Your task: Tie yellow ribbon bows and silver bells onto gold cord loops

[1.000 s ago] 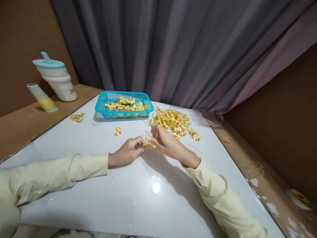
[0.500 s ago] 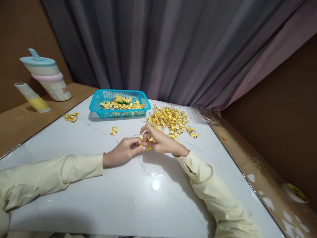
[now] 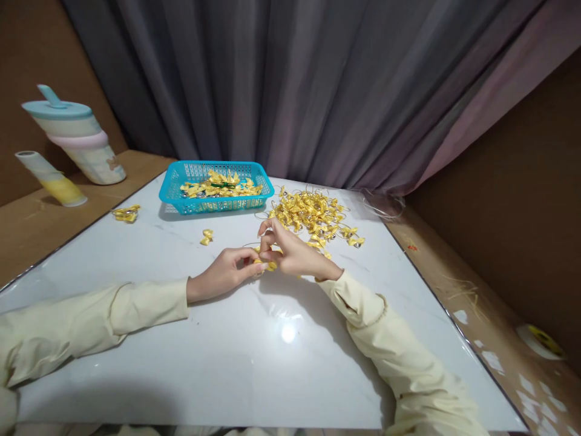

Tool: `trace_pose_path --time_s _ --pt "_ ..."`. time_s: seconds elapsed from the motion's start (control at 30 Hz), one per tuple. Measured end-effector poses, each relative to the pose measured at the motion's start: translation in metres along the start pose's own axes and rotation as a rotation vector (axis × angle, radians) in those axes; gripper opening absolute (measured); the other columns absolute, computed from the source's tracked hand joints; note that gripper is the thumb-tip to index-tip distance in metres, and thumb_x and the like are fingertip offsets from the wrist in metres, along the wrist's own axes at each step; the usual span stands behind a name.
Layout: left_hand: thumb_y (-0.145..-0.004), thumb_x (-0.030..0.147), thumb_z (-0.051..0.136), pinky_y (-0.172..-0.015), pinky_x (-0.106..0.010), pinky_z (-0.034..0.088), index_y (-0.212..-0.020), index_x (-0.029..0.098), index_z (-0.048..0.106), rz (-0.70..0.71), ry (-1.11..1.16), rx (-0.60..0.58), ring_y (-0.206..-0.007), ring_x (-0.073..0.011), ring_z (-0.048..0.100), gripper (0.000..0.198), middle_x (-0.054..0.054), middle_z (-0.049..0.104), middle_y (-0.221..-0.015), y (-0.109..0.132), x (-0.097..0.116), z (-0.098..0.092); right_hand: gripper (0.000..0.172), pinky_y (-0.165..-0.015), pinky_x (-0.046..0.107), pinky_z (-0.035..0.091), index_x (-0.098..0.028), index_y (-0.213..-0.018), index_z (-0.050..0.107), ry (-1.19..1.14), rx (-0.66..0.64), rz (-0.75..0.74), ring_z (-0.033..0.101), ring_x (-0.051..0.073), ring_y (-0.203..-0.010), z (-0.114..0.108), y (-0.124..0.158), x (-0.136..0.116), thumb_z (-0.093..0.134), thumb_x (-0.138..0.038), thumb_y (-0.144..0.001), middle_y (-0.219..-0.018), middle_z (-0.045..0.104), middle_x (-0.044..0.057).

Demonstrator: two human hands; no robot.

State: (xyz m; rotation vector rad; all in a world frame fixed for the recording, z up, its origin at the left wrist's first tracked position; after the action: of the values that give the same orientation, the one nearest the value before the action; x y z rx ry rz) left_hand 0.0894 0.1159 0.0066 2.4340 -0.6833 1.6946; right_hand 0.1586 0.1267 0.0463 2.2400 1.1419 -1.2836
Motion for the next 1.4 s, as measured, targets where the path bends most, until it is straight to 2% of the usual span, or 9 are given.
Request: trace_pose_path --time_s 0.13,0.23,0.37,0.53,0.83,1.03,1.2,1.4 --pt "-0.078 0.029 0.055 -0.057 -0.023 0.036 -0.073 0.014 0.062 0.003 -0.003 0.01 -0.06 -0.0116 0.046 0.017 -0.001 0.059 -0.065 0.0 0.001 -0.001 0.025 -0.067 0.028 0.041 -0.019 -0.101 0.03 0.038 -0.076 0.012 0.051 0.013 -0.069 0.002 0.001 0.0 0.05 -0.022 -0.087 -0.076 0.053 -0.001" --pt "-0.078 0.028 0.055 -0.058 -0.023 0.035 -0.072 0.014 0.061 0.002 -0.019 -0.002 -0.06 -0.0114 0.045 0.017 0.0 0.058 -0.064 0.0 0.002 0.0 0.027 -0.064 0.027 0.041 -0.019 -0.104 0.03 0.048 -0.097 0.03 0.051 0.012 -0.068 0.005 0.001 0.003 0.051 -0.022 -0.086 -0.075 0.053 -0.001" --pt "-0.079 0.029 0.055 -0.058 -0.024 0.034 -0.067 0.015 0.058 0.014 -0.036 -0.011 -0.058 -0.011 0.044 0.019 0.002 0.054 -0.06 0.0 0.003 0.0 0.031 -0.061 0.025 0.04 -0.02 -0.104 0.029 -0.005 -0.054 0.051 0.051 0.011 -0.066 0.005 0.001 0.005 0.051 -0.016 -0.084 -0.072 0.051 -0.003" --pt "-0.081 0.028 0.054 -0.059 -0.024 0.035 -0.07 0.014 0.059 0.041 -0.04 -0.026 -0.06 -0.0112 0.045 0.019 0.001 0.054 -0.062 0.0 0.004 0.001 0.032 -0.06 0.024 0.039 -0.02 -0.101 0.03 -0.023 0.017 0.062 0.05 0.01 -0.064 0.0 0.001 0.004 0.054 -0.012 -0.08 -0.069 0.049 -0.005" --pt "-0.081 0.027 0.055 -0.059 -0.024 0.035 -0.068 0.014 0.059 0.029 -0.024 -0.041 -0.06 -0.011 0.044 0.019 0.001 0.054 -0.062 -0.001 0.002 0.003 0.035 -0.061 0.025 0.039 -0.02 -0.1 0.03 -0.031 0.125 0.044 0.049 0.01 -0.058 -0.011 -0.001 0.009 0.056 -0.014 -0.077 -0.066 0.053 -0.006" --pt "-0.079 0.027 0.057 -0.057 -0.024 0.033 -0.07 0.014 0.059 0.008 -0.002 -0.094 -0.058 -0.0106 0.043 0.016 0.002 0.053 -0.062 0.002 0.003 0.008 0.034 -0.056 0.025 0.036 -0.021 -0.095 0.03 -0.056 0.283 0.047 0.047 0.011 -0.057 -0.038 0.001 0.005 0.059 -0.02 -0.076 -0.062 0.048 -0.007" --pt "-0.079 0.028 0.056 -0.056 -0.024 0.032 -0.068 0.015 0.058 0.002 0.0 -0.117 -0.057 -0.0105 0.041 0.017 0.002 0.05 -0.061 0.002 0.003 0.01 0.038 -0.053 0.025 0.036 -0.023 -0.096 0.029 -0.041 0.335 0.046 0.048 0.011 -0.055 -0.057 0.007 -0.002 0.061 -0.028 -0.077 -0.061 0.047 -0.007" --pt "-0.079 0.028 0.055 -0.056 -0.024 0.032 -0.067 0.015 0.055 0.034 -0.028 -0.154 -0.058 -0.0102 0.04 0.018 0.003 0.048 -0.061 0.002 0.005 0.013 0.039 -0.05 0.024 0.035 -0.024 -0.095 0.029 -0.006 0.477 0.046 0.047 0.012 -0.053 -0.075 0.016 -0.011 0.062 -0.024 -0.074 -0.061 0.046 -0.007"
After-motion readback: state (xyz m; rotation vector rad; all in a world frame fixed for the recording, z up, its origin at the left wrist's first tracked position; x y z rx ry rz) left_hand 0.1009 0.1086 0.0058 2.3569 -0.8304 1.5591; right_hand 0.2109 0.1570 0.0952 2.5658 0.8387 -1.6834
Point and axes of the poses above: each hand's wrist, its own y-axis away from the middle knuckle, its own z-axis out of the palm, x = y × z, the point moved 9 cm from there along -y, towards the middle knuckle
